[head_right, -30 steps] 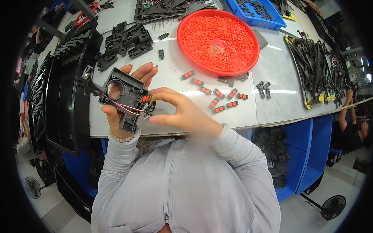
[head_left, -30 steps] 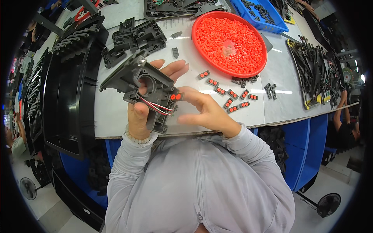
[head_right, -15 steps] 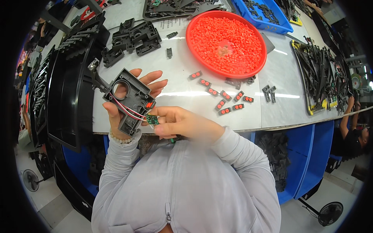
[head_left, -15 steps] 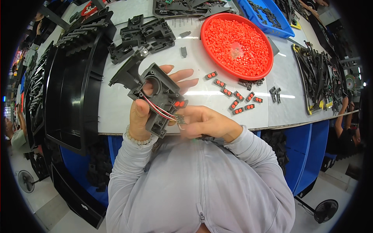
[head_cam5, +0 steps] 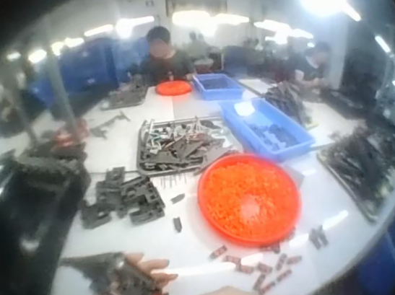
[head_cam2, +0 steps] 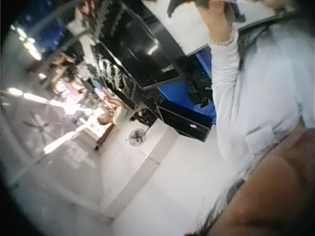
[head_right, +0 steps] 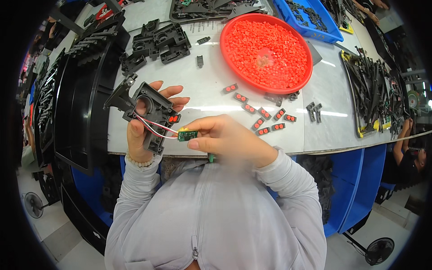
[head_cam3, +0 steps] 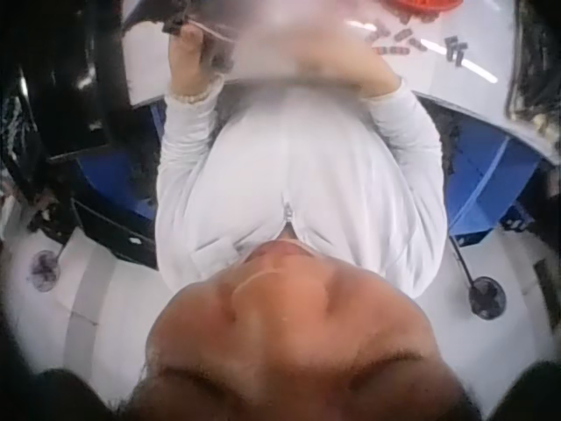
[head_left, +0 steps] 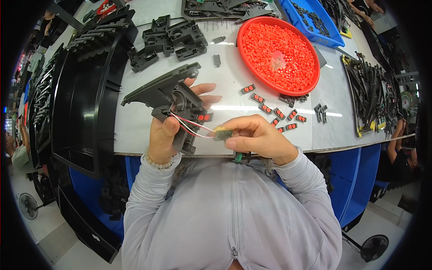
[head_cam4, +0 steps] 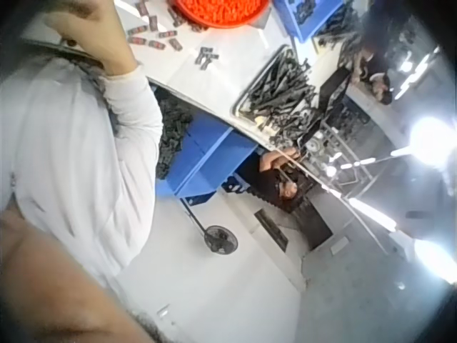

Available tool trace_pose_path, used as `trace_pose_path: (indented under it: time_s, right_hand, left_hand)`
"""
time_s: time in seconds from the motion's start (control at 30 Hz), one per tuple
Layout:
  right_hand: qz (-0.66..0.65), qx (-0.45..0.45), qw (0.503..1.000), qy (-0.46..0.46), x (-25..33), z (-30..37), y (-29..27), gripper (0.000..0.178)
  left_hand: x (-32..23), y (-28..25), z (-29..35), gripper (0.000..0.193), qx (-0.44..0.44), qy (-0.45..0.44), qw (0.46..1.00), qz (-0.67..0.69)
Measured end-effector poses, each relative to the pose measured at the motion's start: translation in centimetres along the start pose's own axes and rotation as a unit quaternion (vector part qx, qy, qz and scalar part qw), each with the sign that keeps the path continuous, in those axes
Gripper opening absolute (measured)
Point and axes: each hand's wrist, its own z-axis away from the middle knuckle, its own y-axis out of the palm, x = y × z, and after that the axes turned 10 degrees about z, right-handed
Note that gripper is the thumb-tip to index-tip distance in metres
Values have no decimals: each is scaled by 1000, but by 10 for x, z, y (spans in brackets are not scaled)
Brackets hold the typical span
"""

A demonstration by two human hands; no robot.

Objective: The person assembles internal components and wiring into a plastic housing by hand and with a precision screwdriver.

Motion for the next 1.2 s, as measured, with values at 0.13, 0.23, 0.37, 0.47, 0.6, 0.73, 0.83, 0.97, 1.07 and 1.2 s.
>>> trace_pose_path:
  time_s: [0.13, 0.23, 0.37, 0.47, 0.6, 0.73, 0.83, 0.97, 1.07, 1.2]
  right_hand:
    - [2, -12, 992, -128, -3, -5, -11, 30]
    - [255, -152, 938, -180, 2, 0, -1, 32]
    - [542, -295, 723, -312, -6, -7, 1, 27]
    - [549, -294, 724, -296, -7, -9, 2, 36]
    - [535, -321, 733, -272, -3, -12, 0, 34]
    - [521, -344, 694, -358, -4, -17, -10, 33]
    - [466, -356, 724, -362, -3, -19, -6, 33]
    - [499, -336, 722, -342, 8, -20, -1, 34]
    - [570, -332, 679, -322, 12, -25, 3, 26]
    - [610, -338, 639, -325, 15, -29, 5, 20]
  left_hand:
    - [0, -10, -2, 71, 19, 5, 1000, -7]
    - [2, -6, -3, 60, -9, 9, 1000, 1]
    - [7, 4, -3, 65, -64, 13, 998, 14]
    - [4, 7, -2, 65, -73, 16, 997, 15]
    - [3, 4, -3, 65, -55, 35, 997, 37]
    - [3, 7, -3, 68, -73, 40, 996, 34]
    - [5, 4, -2, 68, -66, 45, 997, 22]
    - [5, 7, -2, 70, -87, 41, 995, 30]
    - [6, 5, -2, 70, -71, 53, 996, -2]
    - [7, 7, -1, 71, -70, 58, 995, -33]
